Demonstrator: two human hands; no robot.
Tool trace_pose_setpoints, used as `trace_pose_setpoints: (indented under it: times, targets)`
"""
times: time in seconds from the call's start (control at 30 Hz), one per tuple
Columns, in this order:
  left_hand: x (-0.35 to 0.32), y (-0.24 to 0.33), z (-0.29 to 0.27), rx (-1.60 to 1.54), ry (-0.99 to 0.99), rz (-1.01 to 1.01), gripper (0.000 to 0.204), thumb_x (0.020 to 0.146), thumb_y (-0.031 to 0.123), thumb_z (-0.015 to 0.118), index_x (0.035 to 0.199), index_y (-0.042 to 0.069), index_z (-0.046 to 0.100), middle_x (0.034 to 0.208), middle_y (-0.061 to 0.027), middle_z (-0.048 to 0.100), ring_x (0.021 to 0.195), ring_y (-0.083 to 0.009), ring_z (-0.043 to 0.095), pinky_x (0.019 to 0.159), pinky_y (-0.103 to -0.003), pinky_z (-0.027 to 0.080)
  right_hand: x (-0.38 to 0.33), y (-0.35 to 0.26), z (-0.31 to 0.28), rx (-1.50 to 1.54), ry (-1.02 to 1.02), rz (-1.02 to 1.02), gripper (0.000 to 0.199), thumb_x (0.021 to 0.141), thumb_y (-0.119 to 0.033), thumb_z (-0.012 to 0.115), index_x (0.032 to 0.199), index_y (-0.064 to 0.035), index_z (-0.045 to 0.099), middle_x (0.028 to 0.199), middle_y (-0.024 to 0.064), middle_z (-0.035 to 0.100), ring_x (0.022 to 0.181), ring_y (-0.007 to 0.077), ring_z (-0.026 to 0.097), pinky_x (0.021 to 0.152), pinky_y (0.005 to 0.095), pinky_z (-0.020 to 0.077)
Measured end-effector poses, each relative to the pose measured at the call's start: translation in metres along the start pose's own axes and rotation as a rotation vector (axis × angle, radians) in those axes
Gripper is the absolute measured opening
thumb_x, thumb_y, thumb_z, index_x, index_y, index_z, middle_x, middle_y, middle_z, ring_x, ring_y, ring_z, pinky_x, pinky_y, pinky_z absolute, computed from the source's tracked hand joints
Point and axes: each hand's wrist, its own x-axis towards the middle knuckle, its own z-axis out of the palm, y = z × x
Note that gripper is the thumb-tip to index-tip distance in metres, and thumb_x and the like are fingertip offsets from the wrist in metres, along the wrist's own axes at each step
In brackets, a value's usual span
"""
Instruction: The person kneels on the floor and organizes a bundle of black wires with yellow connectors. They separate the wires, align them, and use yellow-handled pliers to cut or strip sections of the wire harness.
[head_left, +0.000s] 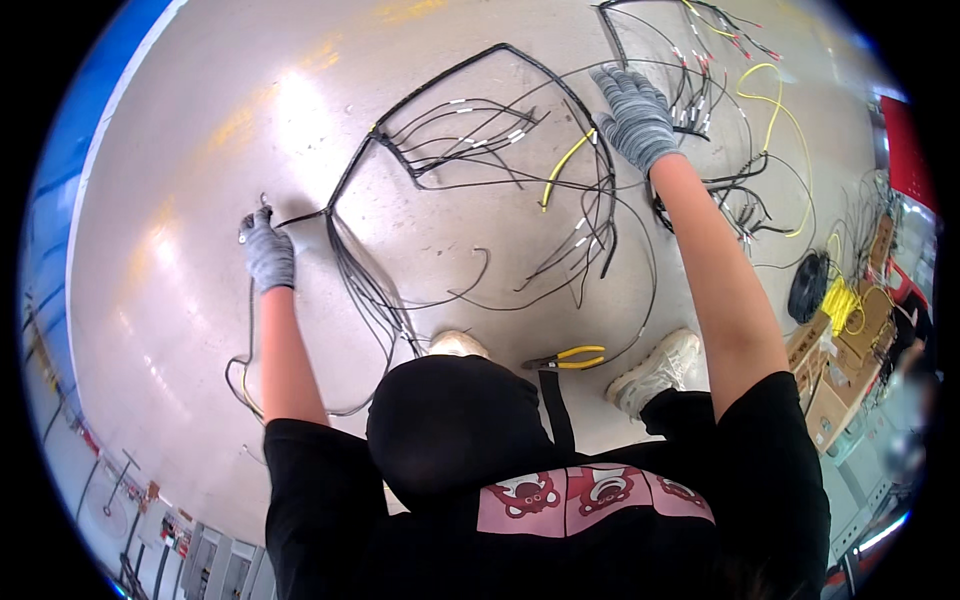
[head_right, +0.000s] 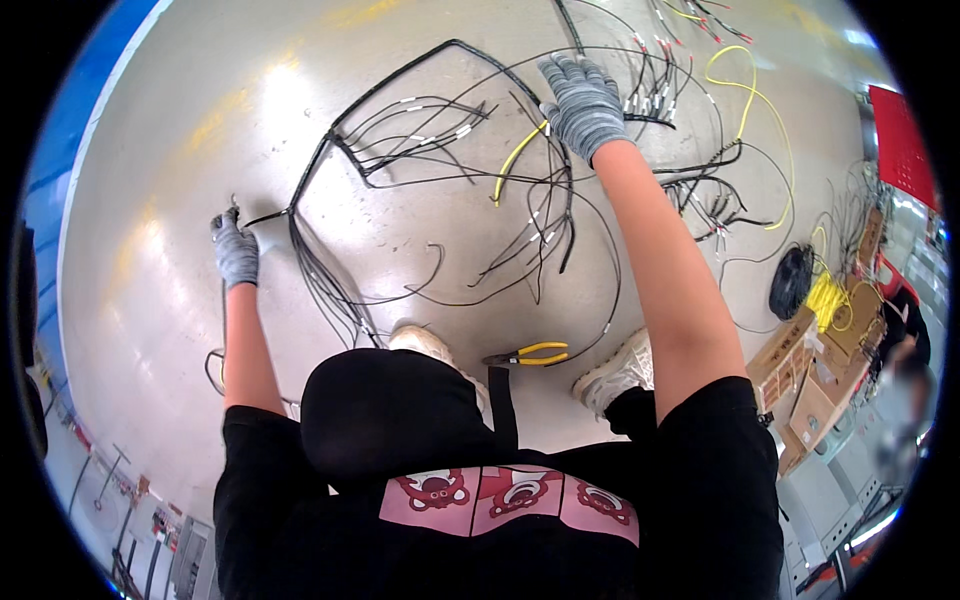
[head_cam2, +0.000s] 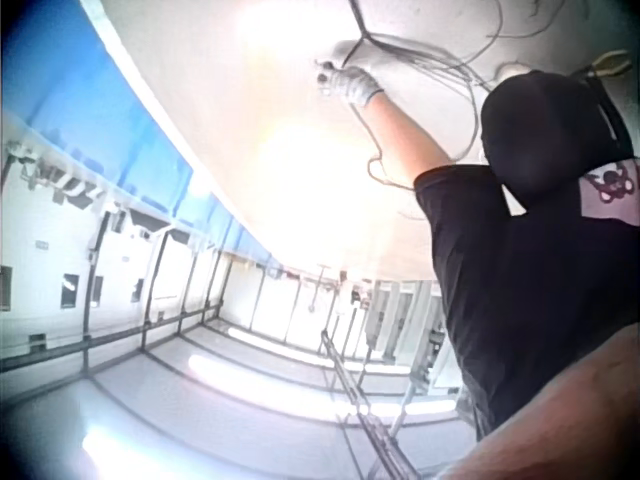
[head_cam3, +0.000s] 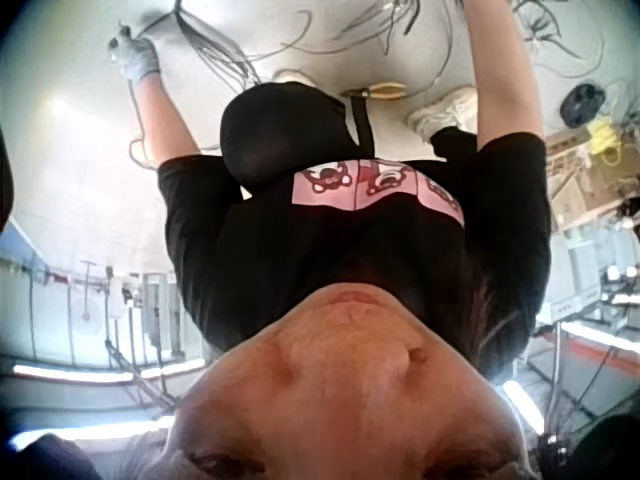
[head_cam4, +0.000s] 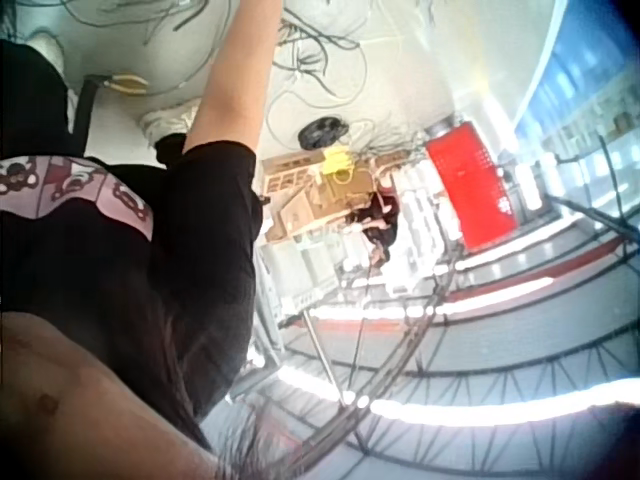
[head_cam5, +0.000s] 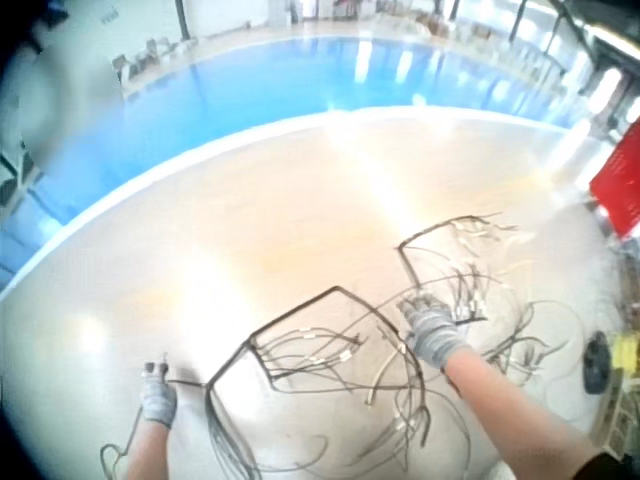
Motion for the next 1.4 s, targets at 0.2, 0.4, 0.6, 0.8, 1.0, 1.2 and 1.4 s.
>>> trace_pose_setpoints:
  times: [0.2, 0.4, 0.6, 0.8, 1.0, 1.2, 1.4]
  targets:
    - [-0.093, 0.067, -0.005, -0.456, -0.282, -0.463, 0.049, 0.075, 0.038, 0.065, 0.104, 0.001, 0.052, 0.098, -0.018, 0.06, 0.088, -0.0296, 0.058, 0.078, -0.037, 0.044, 0.024, 0.003, -0.017, 0.085, 0.12, 0.034, 0.044, 0.067, -0.014, 0.06, 0.11, -0.0107, 0.048, 0.112, 0.0099, 0.051, 0.105, 0.0288, 0.047, 0.088, 0.0406, 0.038]
    - [-0.097, 0.019, 0.078, -0.68, -0.341, -0.329, 0.034, 0.085, 0.033, 0.051, 0.099, 0.002, 0.051, 0.073, -0.0138, 0.06, 0.068, -0.0262, 0.059, 0.065, -0.037, 0.045, 0.036, 0.006, -0.006, 0.001, -0.193, -0.196, 0.029, 0.076, -0.02, 0.055, 0.103, -0.0124, 0.055, 0.106, 0.0109, 0.057, 0.103, 0.0301, 0.052, 0.086, 0.042, 0.0413]
    - [-0.01, 0.012, -0.022, -0.48, -0.224, -0.311, 0.036, 0.084, 0.037, 0.049, 0.094, 0.004, 0.057, 0.062, -0.0108, 0.058, 0.06, -0.0251, 0.057, 0.058, -0.037, 0.043, -0.031, -0.023, 0.009, 0.53, -0.669, -0.141, 0.024, 0.085, -0.024, 0.047, 0.1, -0.0082, 0.057, 0.095, 0.0164, 0.061, 0.09, 0.0305, 0.058, 0.079, 0.0398, 0.0455]
    - [0.054, 0.022, -0.028, 0.037, -0.22, -0.23, 0.048, 0.083, 0.04, 0.047, 0.118, 0.007, 0.047, 0.108, -0.02, 0.057, 0.102, -0.0334, 0.054, 0.087, -0.043, 0.041, -0.075, -0.069, -0.03, 0.48, -0.556, -0.224, 0.031, 0.086, -0.025, 0.052, 0.105, -0.0002, 0.054, 0.096, 0.0152, 0.06, 0.083, 0.0275, 0.057, 0.073, 0.0356, 0.0451]
    - [0.008, 0.129, -0.049, 0.02, 0.113, 0.157, 0.046, 0.074, 0.017, 0.062, 0.117, 0.012, 0.047, 0.119, -0.0103, 0.047, 0.107, -0.0269, 0.048, 0.088, -0.036, 0.043, -0.084, -0.018, 0.003, 1.073, -0.576, 0.479, 0.032, 0.082, -0.026, 0.058, 0.101, -0.0003, 0.055, 0.079, 0.0119, 0.061, 0.066, 0.0193, 0.056, 0.065, 0.0307, 0.0459]
    - [0.022, 0.228, -0.034, -0.115, -0.074, 0.549, 0.08, 0.063, 0.011, 0.071, 0.132, 0.017, 0.031, 0.126, -0.0086, 0.04, 0.109, -0.0263, 0.047, 0.089, -0.033, 0.044, -0.012, -0.046, 0.03, 0.452, -0.322, 0.421, 0.033, 0.074, -0.027, 0.063, 0.095, -0.0026, 0.056, 0.089, 0.02, 0.062, 0.086, 0.0333, 0.06, 0.075, 0.0395, 0.0473]
    - [0.057, 0.221, 0.007, 0.129, -0.255, 0.616, 0.061, 0.066, 0.019, 0.071, 0.12, 0.011, 0.043, 0.117, -0.0109, 0.049, 0.099, -0.0265, 0.055, 0.078, -0.035, 0.048, 0.012, -0.049, 0.014, 0.431, -0.418, 0.4, 0.035, 0.074, -0.028, 0.062, 0.096, -0.0029, 0.054, 0.091, 0.0214, 0.061, 0.087, 0.0369, 0.058, 0.076, 0.0415, 0.0466]
